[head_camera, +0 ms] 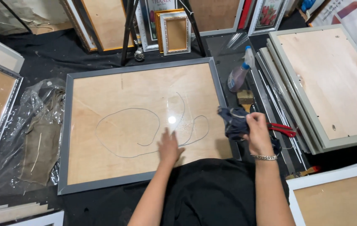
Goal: The person sprays a cleaning solution onto a framed glass panel and wipes the surface with a cloth. They repeatedly spray and wipe different areas of the glass, focusing on removing smudges and residue.
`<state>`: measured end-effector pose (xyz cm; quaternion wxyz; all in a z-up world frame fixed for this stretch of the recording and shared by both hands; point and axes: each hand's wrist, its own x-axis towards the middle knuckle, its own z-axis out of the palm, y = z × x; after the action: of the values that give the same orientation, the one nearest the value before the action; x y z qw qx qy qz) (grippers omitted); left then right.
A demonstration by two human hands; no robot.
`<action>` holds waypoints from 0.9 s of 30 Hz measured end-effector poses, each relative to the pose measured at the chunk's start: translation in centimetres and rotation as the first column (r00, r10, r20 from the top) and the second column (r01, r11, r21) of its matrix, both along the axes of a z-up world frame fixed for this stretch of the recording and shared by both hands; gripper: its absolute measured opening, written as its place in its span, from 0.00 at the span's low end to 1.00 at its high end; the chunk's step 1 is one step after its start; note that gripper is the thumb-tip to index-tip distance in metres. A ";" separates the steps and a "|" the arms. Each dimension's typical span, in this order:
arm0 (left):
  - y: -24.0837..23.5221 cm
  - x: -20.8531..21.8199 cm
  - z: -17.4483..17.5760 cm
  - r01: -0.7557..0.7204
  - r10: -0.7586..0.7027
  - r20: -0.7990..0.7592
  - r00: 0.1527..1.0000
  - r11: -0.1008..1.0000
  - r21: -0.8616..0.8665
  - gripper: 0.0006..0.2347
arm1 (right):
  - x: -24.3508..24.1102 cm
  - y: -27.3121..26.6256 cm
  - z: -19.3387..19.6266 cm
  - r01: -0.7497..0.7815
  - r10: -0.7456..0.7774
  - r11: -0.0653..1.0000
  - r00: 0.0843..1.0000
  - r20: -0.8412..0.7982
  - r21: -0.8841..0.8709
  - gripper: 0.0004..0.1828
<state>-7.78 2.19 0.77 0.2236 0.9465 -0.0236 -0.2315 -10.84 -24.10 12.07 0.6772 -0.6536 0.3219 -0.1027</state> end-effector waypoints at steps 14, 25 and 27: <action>-8.8 2.4 -8.3 -0.652 0.571 -0.427 0.701 0.270 -0.709 0.12 | 1.5 7.6 -13.5 -0.520 0.565 0.589 0.812 -0.145 -0.618 0.20; 2.9 -4.7 -8.1 -0.213 0.333 0.334 0.882 0.914 -0.346 0.16 | 10.3 3.1 -27.3 -0.658 0.433 0.415 0.750 -0.500 -0.628 0.26; 3.4 -7.0 -8.9 -0.148 0.283 0.379 0.881 0.926 -0.348 0.12 | 8.6 7.1 -26.3 -0.802 0.387 0.206 0.593 -0.706 -0.560 0.32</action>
<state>-14.81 5.60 -8.08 0.3827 0.9238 -0.0004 0.0119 -2.22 -17.01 -14.20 0.1591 -0.9689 0.0738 0.1746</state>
